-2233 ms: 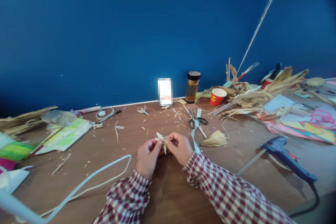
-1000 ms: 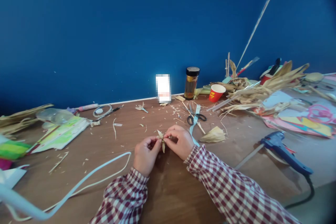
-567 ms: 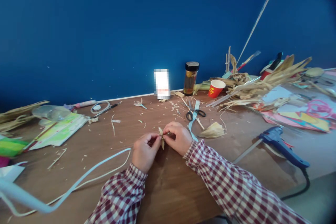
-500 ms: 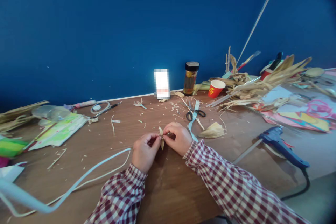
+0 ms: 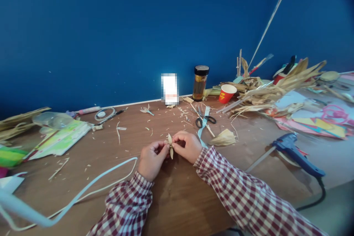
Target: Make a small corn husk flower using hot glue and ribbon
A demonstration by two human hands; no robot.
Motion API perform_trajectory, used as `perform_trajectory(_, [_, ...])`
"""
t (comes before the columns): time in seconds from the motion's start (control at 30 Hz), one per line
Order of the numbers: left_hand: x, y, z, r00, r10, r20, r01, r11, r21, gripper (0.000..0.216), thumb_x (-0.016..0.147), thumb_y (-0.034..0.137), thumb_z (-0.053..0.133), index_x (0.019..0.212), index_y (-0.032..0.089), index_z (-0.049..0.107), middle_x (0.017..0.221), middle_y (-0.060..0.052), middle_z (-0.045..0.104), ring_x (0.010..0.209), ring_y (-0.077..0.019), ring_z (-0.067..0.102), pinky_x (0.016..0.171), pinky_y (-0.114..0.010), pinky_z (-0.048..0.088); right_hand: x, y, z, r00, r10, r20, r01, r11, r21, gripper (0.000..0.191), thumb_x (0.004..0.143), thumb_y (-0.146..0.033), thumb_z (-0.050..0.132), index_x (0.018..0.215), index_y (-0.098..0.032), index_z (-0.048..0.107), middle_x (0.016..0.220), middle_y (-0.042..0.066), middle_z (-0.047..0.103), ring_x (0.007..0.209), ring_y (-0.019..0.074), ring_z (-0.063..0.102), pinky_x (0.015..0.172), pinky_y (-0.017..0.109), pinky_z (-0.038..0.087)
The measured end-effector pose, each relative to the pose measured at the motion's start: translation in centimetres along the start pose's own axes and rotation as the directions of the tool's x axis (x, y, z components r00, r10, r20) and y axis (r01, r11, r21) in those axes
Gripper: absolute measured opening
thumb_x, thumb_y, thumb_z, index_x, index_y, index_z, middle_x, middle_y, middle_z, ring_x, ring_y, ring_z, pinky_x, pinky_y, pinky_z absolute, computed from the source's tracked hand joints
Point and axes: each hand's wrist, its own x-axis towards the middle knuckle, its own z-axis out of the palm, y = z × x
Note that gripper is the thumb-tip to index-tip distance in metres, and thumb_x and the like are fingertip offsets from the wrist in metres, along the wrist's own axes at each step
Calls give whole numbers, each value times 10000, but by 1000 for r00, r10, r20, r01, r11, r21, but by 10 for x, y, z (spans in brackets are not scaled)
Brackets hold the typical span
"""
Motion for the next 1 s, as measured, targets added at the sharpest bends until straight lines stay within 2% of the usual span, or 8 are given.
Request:
perform_trajectory(0.17, [0,0,0,1000,7,-9,-7,1000,2,221,597,357,693,684,155,668,558,-8,644,504,-136,579,499,-223,469,0,-1,0,1000,-7,-20,6,999,-31,33,720,-181,582,705,-185,611,788,27,613,790,154,551,734,275,416])
perform_trajectory(0.6, [0,-5,0,998,5,55,-5,1000,12,189,631,327,672,691,150,647,585,-14,638,522,-129,581,526,-227,477,0,0,-1,1000,-18,17,17,1000,15,61,697,-119,550,670,-170,569,776,14,591,749,129,543,709,238,417])
perform_trajectory(0.8, [1,-1,0,996,-77,42,80,992,-94,213,605,333,694,672,144,623,572,12,607,512,-102,560,531,-211,484,0,-5,-3,1000,24,18,-25,999,24,93,754,-178,527,709,-171,609,776,24,609,711,124,554,651,228,429])
perform_trajectory(1.0, [3,2,0,989,-150,-3,144,957,-250,250,587,331,715,627,131,570,544,35,561,489,-63,512,495,-163,456,1,-3,-4,989,148,3,-147,984,104,235,813,-151,428,901,-180,644,859,36,656,758,135,582,699,260,450])
